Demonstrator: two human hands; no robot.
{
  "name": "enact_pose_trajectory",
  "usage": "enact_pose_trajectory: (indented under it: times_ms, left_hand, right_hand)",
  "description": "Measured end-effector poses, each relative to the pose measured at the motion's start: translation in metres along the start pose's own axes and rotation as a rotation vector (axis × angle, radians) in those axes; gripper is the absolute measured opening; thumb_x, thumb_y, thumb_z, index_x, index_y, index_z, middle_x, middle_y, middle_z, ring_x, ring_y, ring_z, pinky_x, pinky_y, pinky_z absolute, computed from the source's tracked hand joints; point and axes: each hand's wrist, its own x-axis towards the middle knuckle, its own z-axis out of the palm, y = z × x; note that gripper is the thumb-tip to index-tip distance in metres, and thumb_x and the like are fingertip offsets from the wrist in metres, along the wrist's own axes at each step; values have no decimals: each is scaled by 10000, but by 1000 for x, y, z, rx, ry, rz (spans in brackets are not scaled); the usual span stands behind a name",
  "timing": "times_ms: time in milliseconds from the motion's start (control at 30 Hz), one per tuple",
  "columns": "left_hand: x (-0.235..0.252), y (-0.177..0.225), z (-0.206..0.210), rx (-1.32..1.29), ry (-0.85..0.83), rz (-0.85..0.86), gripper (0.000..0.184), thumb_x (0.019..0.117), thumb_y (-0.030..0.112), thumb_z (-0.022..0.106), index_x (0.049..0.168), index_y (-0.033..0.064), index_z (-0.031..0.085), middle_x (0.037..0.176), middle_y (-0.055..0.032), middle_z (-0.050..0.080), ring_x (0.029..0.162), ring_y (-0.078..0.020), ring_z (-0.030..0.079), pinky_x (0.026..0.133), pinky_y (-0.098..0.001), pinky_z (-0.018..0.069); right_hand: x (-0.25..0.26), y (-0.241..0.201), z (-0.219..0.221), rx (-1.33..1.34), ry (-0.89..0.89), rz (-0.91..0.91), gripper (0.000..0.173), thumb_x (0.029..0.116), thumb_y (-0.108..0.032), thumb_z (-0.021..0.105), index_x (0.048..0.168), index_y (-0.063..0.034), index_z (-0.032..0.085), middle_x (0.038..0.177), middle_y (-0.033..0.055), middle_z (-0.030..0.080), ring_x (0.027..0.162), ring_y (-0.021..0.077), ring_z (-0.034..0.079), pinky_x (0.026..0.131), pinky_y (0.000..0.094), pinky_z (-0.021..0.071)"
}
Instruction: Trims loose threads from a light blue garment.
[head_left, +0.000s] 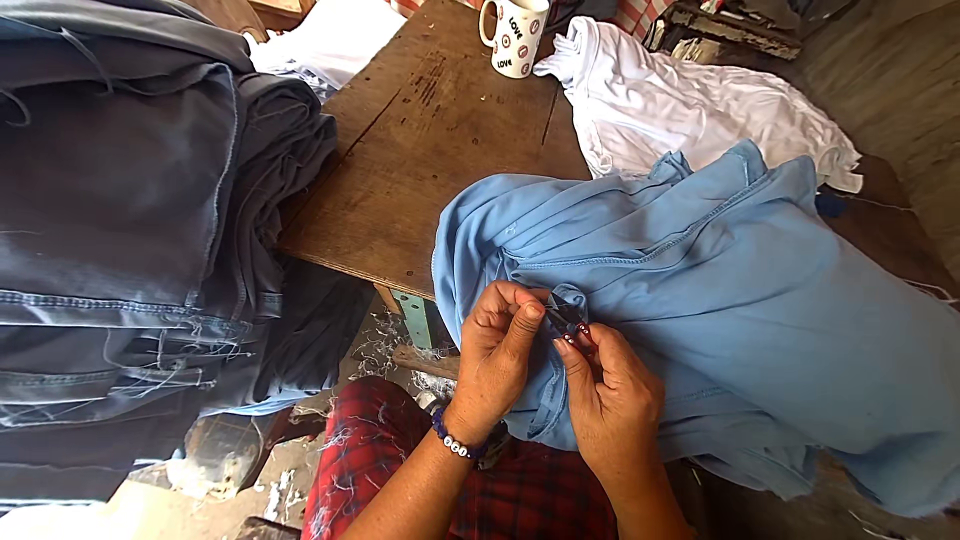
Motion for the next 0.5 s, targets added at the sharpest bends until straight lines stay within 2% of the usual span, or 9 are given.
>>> enact_pose_trajectory:
  times_ms: [133,233,367,433,467,500]
  left_hand:
    - [0,0,0,10,-1,0,112,1032,67,539,982,133,614,973,7,715,910,-71,686,820,-268,575]
    - [1,0,-1,5,9,-13,127,1068,102,481,1009,140,587,970,6,709,909,-73,681,822,-275,569]
    - [4,0,-4,-64,0,-24,201,1124,316,328,1064,190,473,987,-4,717,952,-107,698,835,-294,562]
    - [5,0,-7,-99,-37,-25,200,1100,402,410,1105,211,469,1028,0,717,995,-114,701,870,-305,566]
    - [4,1,-8,-115,-56,-27,144,1077,341,514,1136,213,482,1052,7,713,1015,-110,693,899,-316,564]
    - [4,1,-8,-115,-72,-27,174,1029,188,596,1166,206,491,1062,16,699,1006,-99,680,899,-308,564]
  right_hand:
    - [1,1,1,-46,-2,-36,241,996,-177,621,963,26,745,843,97,731,791,103,689,716,210,541]
    - [1,3,2,-58,-10,-42,243,997,-177,612,959,22,747,832,96,729,777,107,688,704,212,539]
    - [-8,10,-3,121,-52,23,257,1002,-218,632,983,34,680,809,37,670,735,-3,610,682,133,504]
    - [-13,13,-6,342,3,76,190,979,-158,661,997,27,620,818,-23,621,742,-69,578,692,81,502]
    - [-14,12,-6,432,42,106,170,957,-134,685,1001,-8,580,808,-59,579,721,-82,545,669,70,479]
    - [-13,11,-6,488,79,130,205,928,-123,715,1000,-44,540,787,-84,530,685,-84,500,631,66,440]
